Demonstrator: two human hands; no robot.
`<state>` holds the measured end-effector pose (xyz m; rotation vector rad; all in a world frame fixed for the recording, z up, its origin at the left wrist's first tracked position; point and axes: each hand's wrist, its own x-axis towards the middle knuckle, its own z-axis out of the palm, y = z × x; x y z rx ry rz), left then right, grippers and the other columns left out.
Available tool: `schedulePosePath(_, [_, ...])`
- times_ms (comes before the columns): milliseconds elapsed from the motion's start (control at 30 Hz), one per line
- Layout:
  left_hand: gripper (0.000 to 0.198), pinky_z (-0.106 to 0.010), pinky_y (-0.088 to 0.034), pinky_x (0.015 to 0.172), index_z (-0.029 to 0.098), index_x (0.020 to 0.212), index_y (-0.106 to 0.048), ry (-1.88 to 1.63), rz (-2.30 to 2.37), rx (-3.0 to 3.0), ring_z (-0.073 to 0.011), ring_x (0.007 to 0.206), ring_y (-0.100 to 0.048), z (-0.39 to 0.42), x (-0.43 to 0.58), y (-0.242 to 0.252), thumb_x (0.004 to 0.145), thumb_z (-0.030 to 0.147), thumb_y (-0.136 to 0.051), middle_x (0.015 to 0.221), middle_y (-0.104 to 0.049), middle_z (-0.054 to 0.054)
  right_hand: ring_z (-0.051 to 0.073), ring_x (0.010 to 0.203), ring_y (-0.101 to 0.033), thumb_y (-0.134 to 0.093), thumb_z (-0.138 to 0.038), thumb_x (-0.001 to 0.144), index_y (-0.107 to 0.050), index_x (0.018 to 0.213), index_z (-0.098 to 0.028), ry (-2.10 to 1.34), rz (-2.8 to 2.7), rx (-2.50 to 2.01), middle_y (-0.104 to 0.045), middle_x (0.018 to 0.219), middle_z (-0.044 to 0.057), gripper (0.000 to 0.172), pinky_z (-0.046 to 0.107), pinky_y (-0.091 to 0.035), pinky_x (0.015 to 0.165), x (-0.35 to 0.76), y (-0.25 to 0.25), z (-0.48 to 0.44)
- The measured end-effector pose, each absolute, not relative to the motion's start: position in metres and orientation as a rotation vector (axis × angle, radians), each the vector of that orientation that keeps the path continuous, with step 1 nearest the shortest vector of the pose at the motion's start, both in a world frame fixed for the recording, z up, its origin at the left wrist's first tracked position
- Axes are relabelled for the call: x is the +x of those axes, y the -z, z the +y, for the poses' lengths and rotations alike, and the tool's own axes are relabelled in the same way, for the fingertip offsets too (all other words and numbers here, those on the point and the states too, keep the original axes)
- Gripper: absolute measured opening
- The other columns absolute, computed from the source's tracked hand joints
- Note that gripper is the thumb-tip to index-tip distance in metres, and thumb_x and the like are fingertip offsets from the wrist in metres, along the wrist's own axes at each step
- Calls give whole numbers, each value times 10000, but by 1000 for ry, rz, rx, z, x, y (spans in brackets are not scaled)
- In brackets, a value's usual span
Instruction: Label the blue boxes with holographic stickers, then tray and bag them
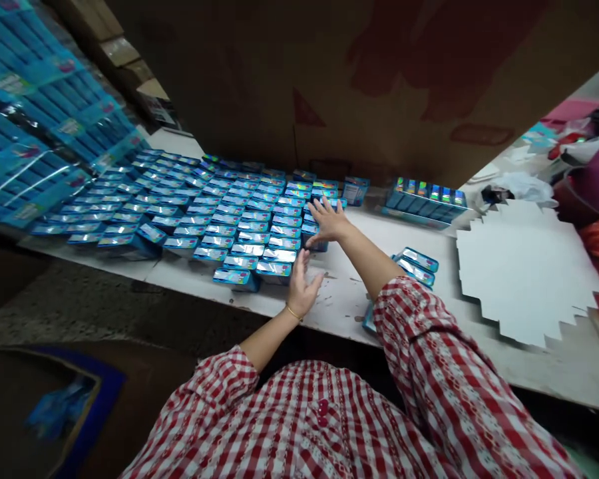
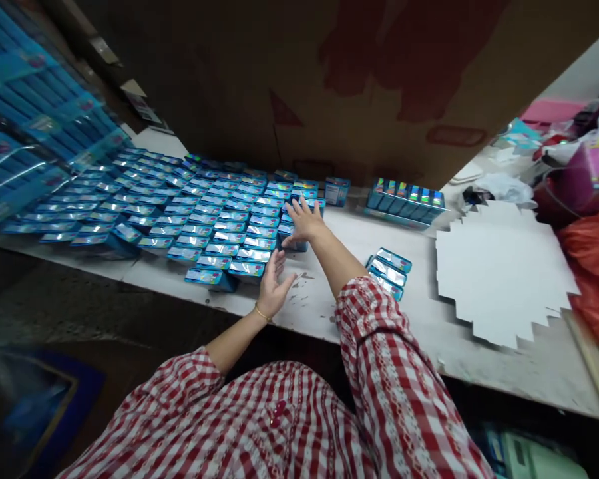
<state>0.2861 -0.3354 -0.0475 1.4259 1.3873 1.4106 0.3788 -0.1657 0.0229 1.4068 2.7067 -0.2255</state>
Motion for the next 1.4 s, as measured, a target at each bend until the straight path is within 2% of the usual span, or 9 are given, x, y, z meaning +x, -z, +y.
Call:
schedulePosePath(267, [589, -430, -451, 961, 225, 1350, -366, -1337, 1297, 1493, -244, 1171, -501, -343, 275, 36, 807, 288, -586, 1361, -400, -153, 332, 1409, -129, -594, -563, 728, -222, 1461, -175, 26, 2780, 1304, -173, 1533, 112, 908, 648, 37, 1078, 392, -16, -170])
schedulePosePath(500, [594, -410, -497, 902, 232, 1341, -373, -1274, 1242, 1446, -228, 1111, -533, -342, 277, 48, 791, 284, -592, 1358, -382, -146, 321, 1392, -201, -622, -349, 772, -274, 1443, -131, 23, 2814, 1445, -231, 1518, 124, 787, 529, -171, 1121, 389, -4, -193])
schedulePosePath(667, [581, -384, -517, 889, 229, 1325, -396, -1261, 1238, 1422, -211, 1076, -552, -348, 276, 61, 785, 298, -600, 1349, -387, -135, 319, 1386, -212, -613, -292, 785, -329, 1416, -162, -49, 2841, 1681, -236, 1513, 145, 704, 552, -189, 1102, 377, 7, -225])
schedulePosePath(800, [588, -362, -533, 871, 229, 1318, -396, -1225, 1267, 1416, -201, 1052, -577, -352, 270, 70, 777, 325, -606, 1364, -375, -135, 269, 1360, -263, -502, -321, 860, -318, 1403, -168, -235, 2833, 1712, -299, 1495, 77, 594, 481, -188, 1112, 376, -4, -246])
schedulePosePath(900, [578, -344, -550, 837, 219, 1302, -415, -1210, 1271, 1440, -200, 1025, -602, -354, 266, 75, 774, 351, -609, 1367, -373, -143, 230, 1245, -395, -582, -353, 822, -306, 1392, -175, -358, 2819, 1736, -391, 1429, 50, 657, 410, -294, 1067, 377, -14, -251])
schedulePosePath(1033, [534, -330, -565, 797, 195, 1245, -474, -1222, 1278, 1457, -190, 962, -629, -357, 265, 77, 765, 379, -618, 1336, -406, -150, 225, 1102, -475, -662, -417, 747, -287, 1403, -179, -244, 2747, 1831, -482, 1324, 64, 793, 345, -448, 889, 372, -18, -245])
schedulePosePath(1200, [461, -316, -564, 750, 171, 1184, -523, -1139, 1239, 1535, -164, 875, -640, -366, 274, 73, 774, 366, -603, 1227, -515, -136, 259, 1074, -486, -637, -514, 743, -395, 1367, -200, 23, 2712, 1904, -515, 1248, 103, 739, 379, -446, 868, 393, -36, -264])
schedulePosePath(1300, [355, -288, -548, 690, 153, 1095, -573, -1056, 1178, 1606, -147, 804, -627, -378, 288, 72, 798, 348, -576, 1093, -604, -114, 256, 1134, -447, -625, -524, 753, -349, 1408, -189, 137, 2853, 1867, -468, 1291, 116, 786, 389, -394, 956, 439, -64, -315])
schedulePosePath(1400, [258, -273, -525, 666, 144, 981, -617, -998, 1087, 1693, -128, 721, -602, -388, 309, 71, 817, 336, -560, 948, -644, -87, 292, 1206, -391, -570, -574, 771, -298, 1439, -192, 50, 2870, 1930, -432, 1318, 129, 816, 437, -348, 1004, 492, -83, -377])
